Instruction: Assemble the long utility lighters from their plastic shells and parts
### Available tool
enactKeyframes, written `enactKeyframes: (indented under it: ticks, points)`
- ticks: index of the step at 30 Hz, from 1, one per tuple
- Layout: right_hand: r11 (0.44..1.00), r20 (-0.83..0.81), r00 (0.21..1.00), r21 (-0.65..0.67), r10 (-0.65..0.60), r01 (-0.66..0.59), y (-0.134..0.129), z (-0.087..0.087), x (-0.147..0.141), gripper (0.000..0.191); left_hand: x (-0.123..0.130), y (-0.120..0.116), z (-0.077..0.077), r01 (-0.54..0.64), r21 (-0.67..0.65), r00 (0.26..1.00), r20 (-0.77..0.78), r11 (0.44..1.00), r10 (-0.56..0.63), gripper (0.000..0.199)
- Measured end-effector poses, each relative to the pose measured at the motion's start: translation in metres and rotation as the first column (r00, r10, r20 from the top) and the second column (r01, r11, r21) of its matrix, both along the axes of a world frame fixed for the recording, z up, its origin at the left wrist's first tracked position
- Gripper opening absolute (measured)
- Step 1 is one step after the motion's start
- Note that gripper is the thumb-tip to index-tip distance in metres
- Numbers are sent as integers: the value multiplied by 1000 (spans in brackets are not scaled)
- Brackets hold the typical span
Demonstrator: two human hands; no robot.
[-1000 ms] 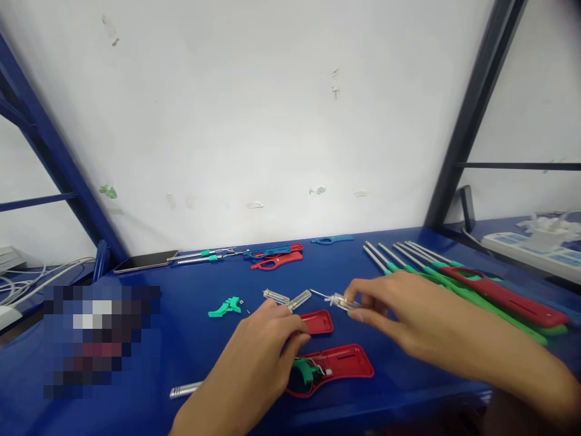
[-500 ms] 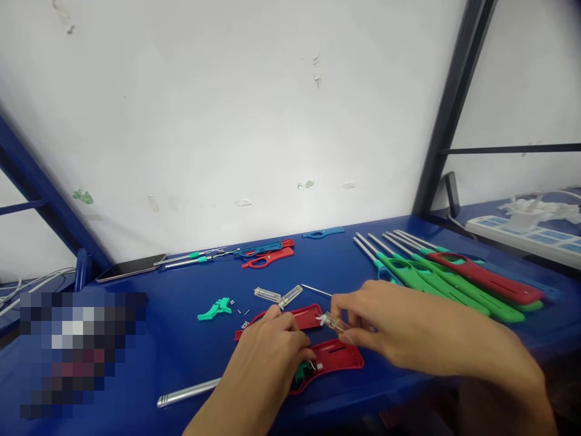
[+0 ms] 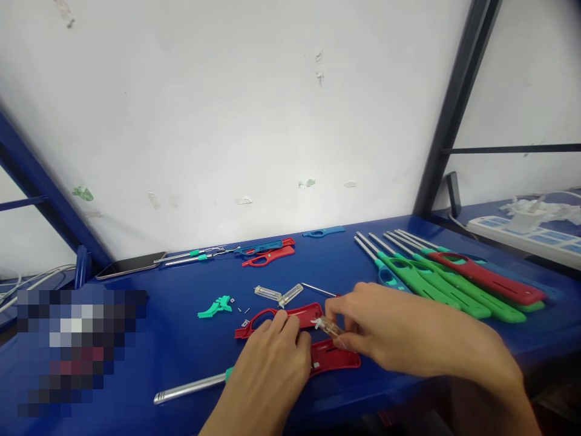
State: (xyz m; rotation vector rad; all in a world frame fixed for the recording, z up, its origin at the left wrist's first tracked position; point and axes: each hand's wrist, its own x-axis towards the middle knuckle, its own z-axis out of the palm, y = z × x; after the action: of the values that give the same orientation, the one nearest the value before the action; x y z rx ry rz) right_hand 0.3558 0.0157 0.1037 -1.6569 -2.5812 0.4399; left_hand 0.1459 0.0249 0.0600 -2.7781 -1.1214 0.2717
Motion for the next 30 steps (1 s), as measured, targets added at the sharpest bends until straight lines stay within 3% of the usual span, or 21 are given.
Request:
enactKeyframes:
  ticks: [7, 15, 25, 30]
  points:
    - [1000, -6, 1000, 20, 6, -6, 0, -2, 1, 16, 0, -2, 1, 60, 66, 995, -86, 996, -54, 29]
    - [1000, -8, 1000, 24, 15, -15, 1, -1, 0, 14, -3, 4, -17, 113, 241, 994, -24, 964, -111, 26]
    - [1000, -6, 1000, 9, 8, -8, 1, 1, 0, 15, -2, -5, -14, 113, 269, 993, -62, 956, -99, 22]
    - [1000, -2, 1000, 11, 20, -20, 1, 1, -1, 16, -3, -4, -12, 111, 276, 993, -75, 955, -94, 31]
